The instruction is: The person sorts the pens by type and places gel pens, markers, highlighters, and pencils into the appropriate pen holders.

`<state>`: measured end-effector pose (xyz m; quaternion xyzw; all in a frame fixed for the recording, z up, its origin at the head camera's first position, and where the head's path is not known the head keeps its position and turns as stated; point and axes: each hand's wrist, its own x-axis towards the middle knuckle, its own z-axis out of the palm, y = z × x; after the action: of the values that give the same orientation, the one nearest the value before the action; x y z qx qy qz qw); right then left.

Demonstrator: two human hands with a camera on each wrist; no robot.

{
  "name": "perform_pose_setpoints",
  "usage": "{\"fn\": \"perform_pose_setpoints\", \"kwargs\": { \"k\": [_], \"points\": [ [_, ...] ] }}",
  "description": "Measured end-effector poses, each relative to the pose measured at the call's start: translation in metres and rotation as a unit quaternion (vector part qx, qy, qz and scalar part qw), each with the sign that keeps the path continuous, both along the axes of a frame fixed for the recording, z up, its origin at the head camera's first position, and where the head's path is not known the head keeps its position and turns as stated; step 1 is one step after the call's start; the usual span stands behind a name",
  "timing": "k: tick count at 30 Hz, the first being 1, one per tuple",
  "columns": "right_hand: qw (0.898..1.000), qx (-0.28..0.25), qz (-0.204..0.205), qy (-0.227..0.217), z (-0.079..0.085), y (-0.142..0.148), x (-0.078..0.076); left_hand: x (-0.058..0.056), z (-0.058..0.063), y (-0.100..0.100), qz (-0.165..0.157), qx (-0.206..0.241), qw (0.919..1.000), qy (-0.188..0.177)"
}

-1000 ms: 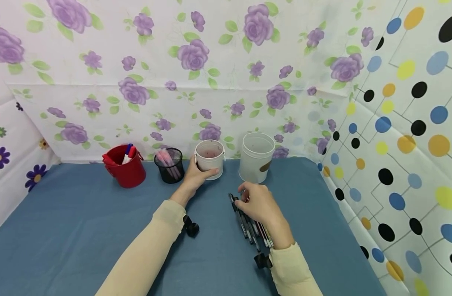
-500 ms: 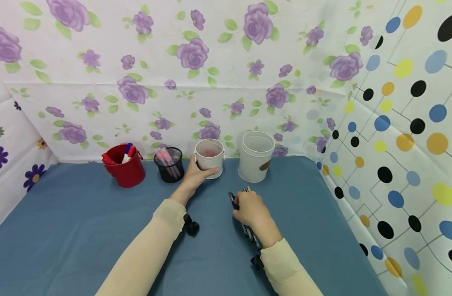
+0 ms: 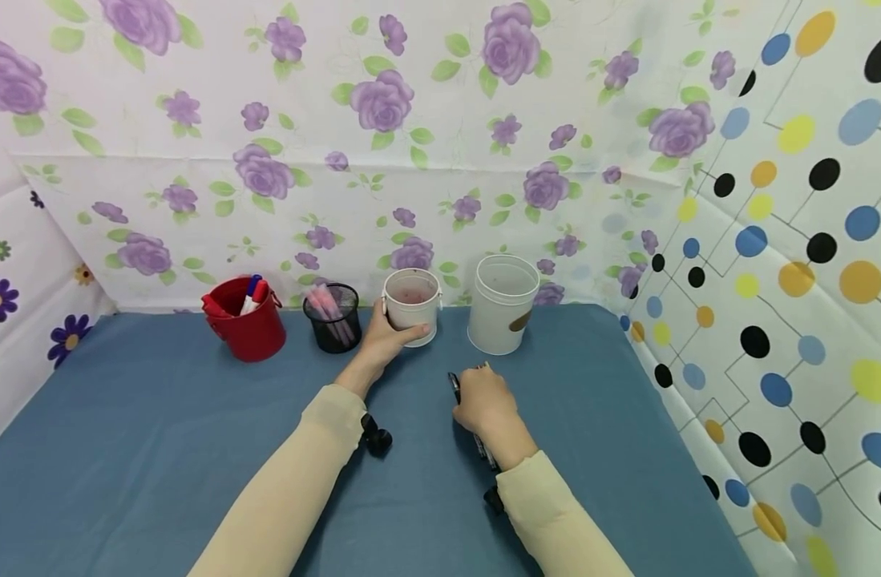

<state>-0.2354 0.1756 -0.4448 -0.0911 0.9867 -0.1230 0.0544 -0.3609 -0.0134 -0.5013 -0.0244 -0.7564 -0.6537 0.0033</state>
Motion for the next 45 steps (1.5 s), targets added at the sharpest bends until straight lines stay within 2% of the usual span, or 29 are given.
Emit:
{"fn": "perform_pose_setpoints", "kwargs": {
  "k": [7, 13, 18, 22, 28, 31, 36, 38, 45],
  "points": [
    [0.999, 0.024, -0.035, -0.003, 0.0, -0.003, -0.003, 0.0, 0.002, 0.001, -0.005, 0.002, 1.0, 0.003],
    [0.999, 0.026, -0.03, -0.007, -0.004, -0.006, -0.005, -0.001, 0.001, 0.0, -0.002, -0.002, 1.0, 0.001],
    [1.0, 0.014, -0.005, -0.008, -0.005, -0.01, -0.004, 0.0, 0.001, -0.002, -0.002, -0.005, 1.0, -0.006],
    [1.0, 0.0, 0.031, 0.0, -0.005, -0.012, -0.005, 0.0, 0.0, -0.004, -0.002, -0.003, 1.0, -0.007],
    [0.995, -0.07, 0.067, -0.023, 0.006, -0.003, -0.006, 0.0, -0.001, -0.003, -0.005, 0.003, 1.0, -0.008],
    [0.988, -0.122, 0.088, -0.026, 0.015, 0.005, -0.009, 0.0, -0.001, -0.001, -0.008, 0.009, 0.9999, -0.004],
    [0.967, -0.222, 0.121, -0.016, 0.028, 0.017, -0.017, 0.001, -0.001, -0.001, -0.01, 0.012, 0.9999, 0.006],
    [0.96, -0.256, 0.115, 0.003, 0.031, 0.021, -0.021, 0.0, -0.002, 0.0, -0.01, 0.009, 0.9999, 0.005],
    [0.933, -0.342, 0.051, 0.101, 0.05, 0.022, -0.042, 0.0, -0.001, -0.001, -0.007, 0.008, 0.9999, -0.001]
  ]
}}
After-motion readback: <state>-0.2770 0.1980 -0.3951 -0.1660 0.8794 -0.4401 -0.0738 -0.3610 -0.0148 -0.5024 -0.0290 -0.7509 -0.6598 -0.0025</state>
